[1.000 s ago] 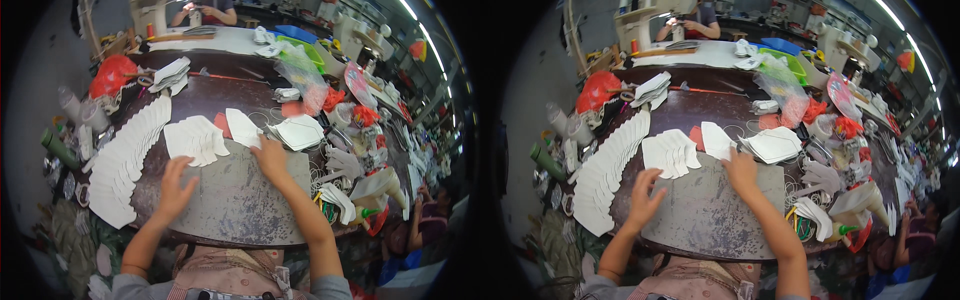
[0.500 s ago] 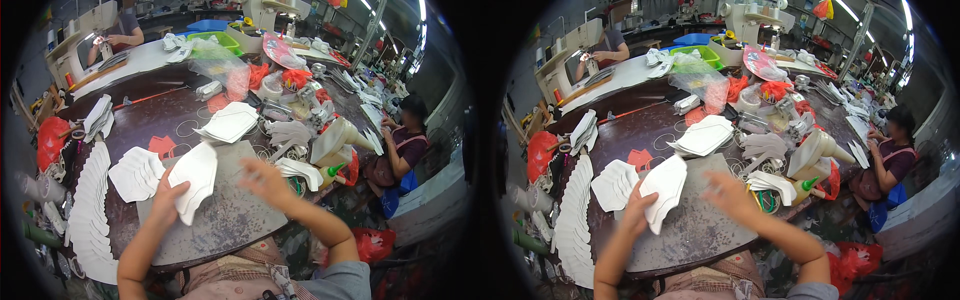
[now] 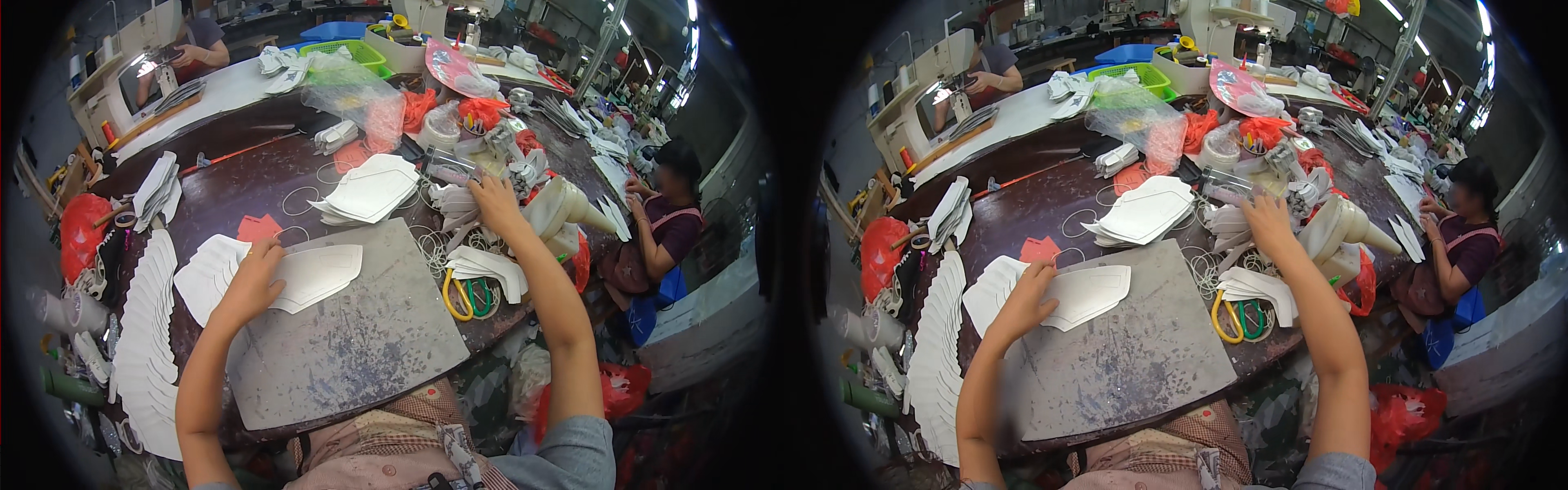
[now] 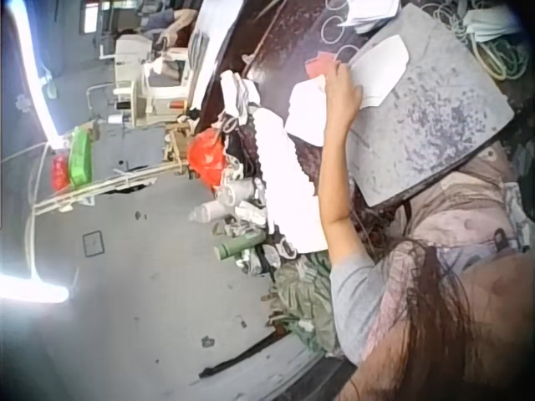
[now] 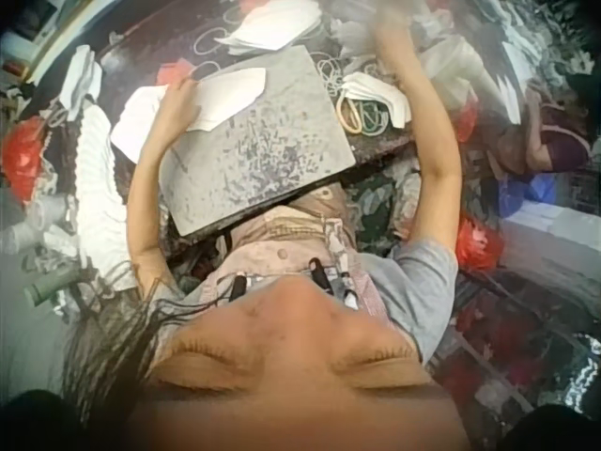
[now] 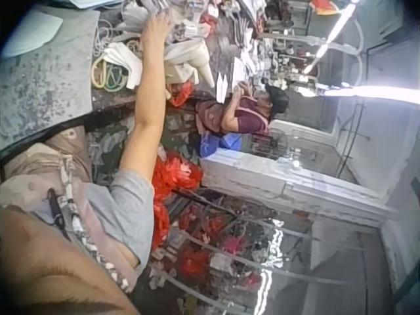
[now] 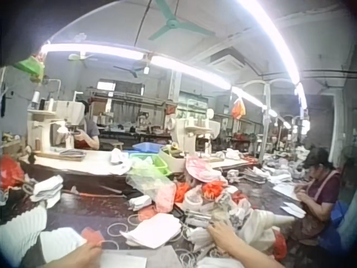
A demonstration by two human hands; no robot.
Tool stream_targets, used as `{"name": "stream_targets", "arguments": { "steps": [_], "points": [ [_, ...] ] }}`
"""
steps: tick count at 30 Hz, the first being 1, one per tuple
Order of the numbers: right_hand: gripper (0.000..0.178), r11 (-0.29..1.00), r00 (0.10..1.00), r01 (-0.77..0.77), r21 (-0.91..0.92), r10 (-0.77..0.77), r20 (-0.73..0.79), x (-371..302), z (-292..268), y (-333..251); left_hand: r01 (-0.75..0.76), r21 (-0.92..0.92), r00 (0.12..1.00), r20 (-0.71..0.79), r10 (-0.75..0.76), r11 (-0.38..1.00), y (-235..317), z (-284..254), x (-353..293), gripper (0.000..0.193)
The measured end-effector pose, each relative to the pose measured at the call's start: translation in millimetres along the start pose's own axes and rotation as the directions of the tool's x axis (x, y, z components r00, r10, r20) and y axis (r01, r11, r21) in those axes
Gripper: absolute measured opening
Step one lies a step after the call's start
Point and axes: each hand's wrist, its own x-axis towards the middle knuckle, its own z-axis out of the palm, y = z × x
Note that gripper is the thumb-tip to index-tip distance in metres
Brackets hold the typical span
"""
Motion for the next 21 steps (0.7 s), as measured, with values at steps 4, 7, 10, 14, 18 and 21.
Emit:
{"name": "stream_targets", "arguments": {
  "steps": [4, 7, 10, 14, 18, 21],
  "points": [
    [0.024, 0.989, 0.992, 0.126, 0.071, -0.128, 0.015, 9, -5, 27, 0.000, -0.280, 0.990, -0.137, -0.040, 0.960, 2, -12, -12, 0.032],
    [0.021, 0.974, 0.976, 0.175, 0.142, -0.191, 0.103, 15, -14, 34, 0.184, -0.585, 0.967, -0.037, -0.253, 0.790, 11, -36, -27, 0.025],
    [0.022, 0.955, 0.950, 0.278, 0.102, -0.289, 0.117, 16, -25, 49, 0.181, -0.856, 0.952, 0.029, -0.303, 0.485, 24, -52, -41, 0.021],
    [0.025, 0.971, 0.920, 0.187, 0.151, -0.227, 0.320, 29, -75, 52, 0.482, -0.811, 0.875, 0.466, -0.130, 0.331, 11, -42, -74, 0.027],
    [0.026, 0.967, 0.981, 0.150, 0.205, -0.172, 0.093, 48, -149, 23, 0.531, -0.750, 0.841, 0.523, -0.140, 0.394, 28, -2, -93, 0.039],
    [0.026, 0.967, 0.921, 0.194, 0.162, -0.123, -0.370, 42, -163, -35, 0.467, -0.707, 0.873, 0.465, -0.148, 0.532, 25, 16, -100, 0.043]
  ]
}}
